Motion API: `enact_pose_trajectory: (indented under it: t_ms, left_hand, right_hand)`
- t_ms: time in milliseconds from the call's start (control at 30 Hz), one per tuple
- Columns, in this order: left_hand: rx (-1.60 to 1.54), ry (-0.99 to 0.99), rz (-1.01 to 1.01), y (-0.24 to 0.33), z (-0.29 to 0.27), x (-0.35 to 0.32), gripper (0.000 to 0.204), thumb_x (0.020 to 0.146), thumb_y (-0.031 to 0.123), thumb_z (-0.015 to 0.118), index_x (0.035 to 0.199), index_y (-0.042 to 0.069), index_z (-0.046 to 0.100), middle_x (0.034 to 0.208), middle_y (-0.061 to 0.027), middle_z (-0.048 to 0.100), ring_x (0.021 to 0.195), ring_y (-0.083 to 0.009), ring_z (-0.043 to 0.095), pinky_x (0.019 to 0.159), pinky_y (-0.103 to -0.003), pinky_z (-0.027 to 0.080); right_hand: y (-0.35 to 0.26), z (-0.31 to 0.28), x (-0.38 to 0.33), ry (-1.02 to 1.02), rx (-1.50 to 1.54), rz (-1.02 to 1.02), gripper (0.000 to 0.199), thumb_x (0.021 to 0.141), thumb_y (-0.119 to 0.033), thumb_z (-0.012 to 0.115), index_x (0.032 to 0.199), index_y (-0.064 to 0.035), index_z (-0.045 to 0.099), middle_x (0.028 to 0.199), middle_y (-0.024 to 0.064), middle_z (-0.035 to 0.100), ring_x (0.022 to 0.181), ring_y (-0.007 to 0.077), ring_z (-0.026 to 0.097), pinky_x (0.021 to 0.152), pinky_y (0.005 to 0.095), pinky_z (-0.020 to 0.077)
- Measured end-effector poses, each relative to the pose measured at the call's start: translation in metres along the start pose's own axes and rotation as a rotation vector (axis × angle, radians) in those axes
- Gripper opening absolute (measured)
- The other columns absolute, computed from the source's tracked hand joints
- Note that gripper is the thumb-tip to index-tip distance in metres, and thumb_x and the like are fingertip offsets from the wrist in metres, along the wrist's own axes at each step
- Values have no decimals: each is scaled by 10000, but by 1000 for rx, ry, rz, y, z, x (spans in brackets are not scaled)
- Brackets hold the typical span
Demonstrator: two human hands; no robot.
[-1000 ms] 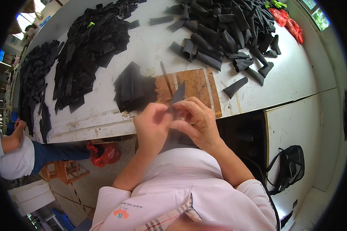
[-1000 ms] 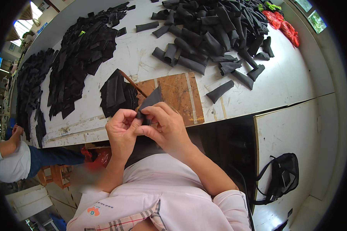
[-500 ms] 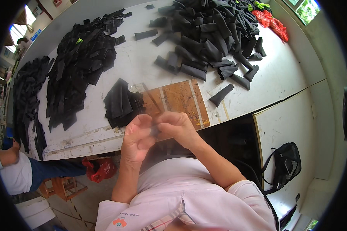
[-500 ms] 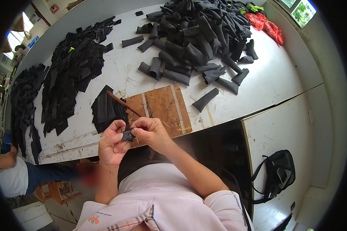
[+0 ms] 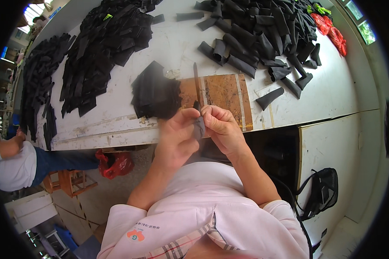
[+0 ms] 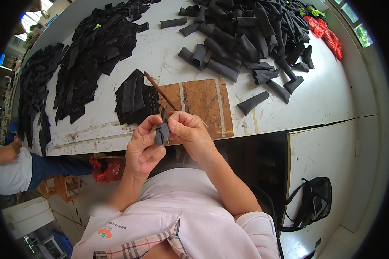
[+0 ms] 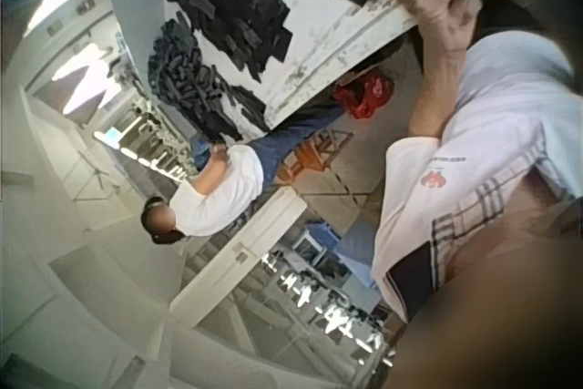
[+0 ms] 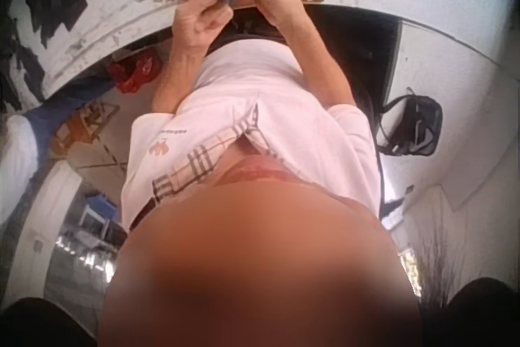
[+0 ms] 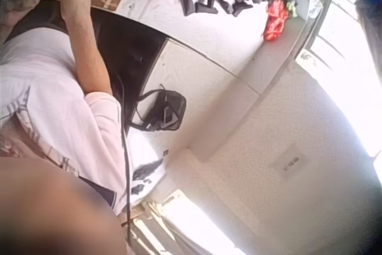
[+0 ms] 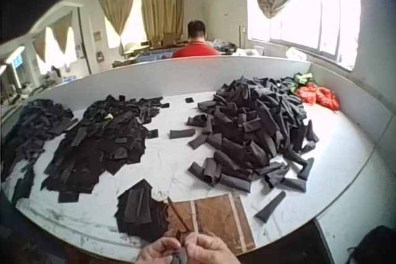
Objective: The person is manually assembling or processing small black industrial components by inserting a thin rod into them and manipulating the material.
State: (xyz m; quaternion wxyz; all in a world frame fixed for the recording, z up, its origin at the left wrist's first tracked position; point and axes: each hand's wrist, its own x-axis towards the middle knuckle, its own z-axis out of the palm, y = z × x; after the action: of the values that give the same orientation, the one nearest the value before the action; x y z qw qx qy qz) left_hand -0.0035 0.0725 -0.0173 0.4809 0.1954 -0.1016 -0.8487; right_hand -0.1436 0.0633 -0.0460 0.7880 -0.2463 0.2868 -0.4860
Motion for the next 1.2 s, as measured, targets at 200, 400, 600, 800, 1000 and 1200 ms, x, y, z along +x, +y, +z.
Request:
enact_pose_trajectory:
  t_ms: [200, 400, 600, 800, 1000, 1200]
  left_hand:
    - [922, 57, 433, 3, 25, -3, 328, 792, -23, 550, 1109, -26, 464, 827, -64, 574, 602, -26, 494, 430, -129, 363]
    - [932, 269, 760, 5, 48, 8, 114, 830, 71, 558, 890, -25, 565, 787, -39, 582, 593, -40, 497, 507, -150, 415]
    - [177, -203, 274, 45, 59, 20, 136, 855, 25, 476, 986, 6, 510, 762, -44, 551, 437, -12, 397, 378, -167, 301]
    - [-409, -584, -146, 60, 56, 44, 242, 895, 66, 376, 1104, -34, 446, 890, -130, 590, 314, -9, 285, 296, -149, 213]
    - [-368, -184, -144, 45, -3, 61, 227, 857, 48, 447, 1072, -22, 471, 813, -94, 601, 329, -14, 290, 297, -146, 197]
    - [550, -92, 415, 38, 57, 36, 336, 821, -9, 500, 1135, -5, 383, 697, -70, 547, 380, -23, 348, 342, -161, 248]
  right_hand:
    - [-18, 6, 0, -160, -321, -374, 165, 846, -170, 546, 770, -27, 514, 904, 20, 472, 749, 80, 464, 650, 219, 412]
    - [-45, 40, 3, 9, -732, -555, 141, 840, -103, 544, 751, -6, 493, 695, 18, 509, 590, 58, 445, 514, 201, 408]
    - [-93, 70, 8, 28, -677, -399, 218, 857, -190, 536, 757, 4, 530, 600, -16, 475, 525, 19, 401, 450, 169, 335]
    - [-118, 62, 31, -164, -580, -201, 253, 867, -261, 516, 770, -29, 531, 615, -39, 407, 511, 18, 337, 427, 142, 243]
    - [-72, 12, 51, -113, -266, 57, 272, 841, -276, 559, 689, -53, 525, 614, -55, 407, 564, 29, 348, 452, 176, 269]
    - [-95, 22, 63, -234, -492, -89, 255, 839, -270, 559, 703, -58, 528, 622, -44, 421, 575, 35, 358, 461, 174, 281]
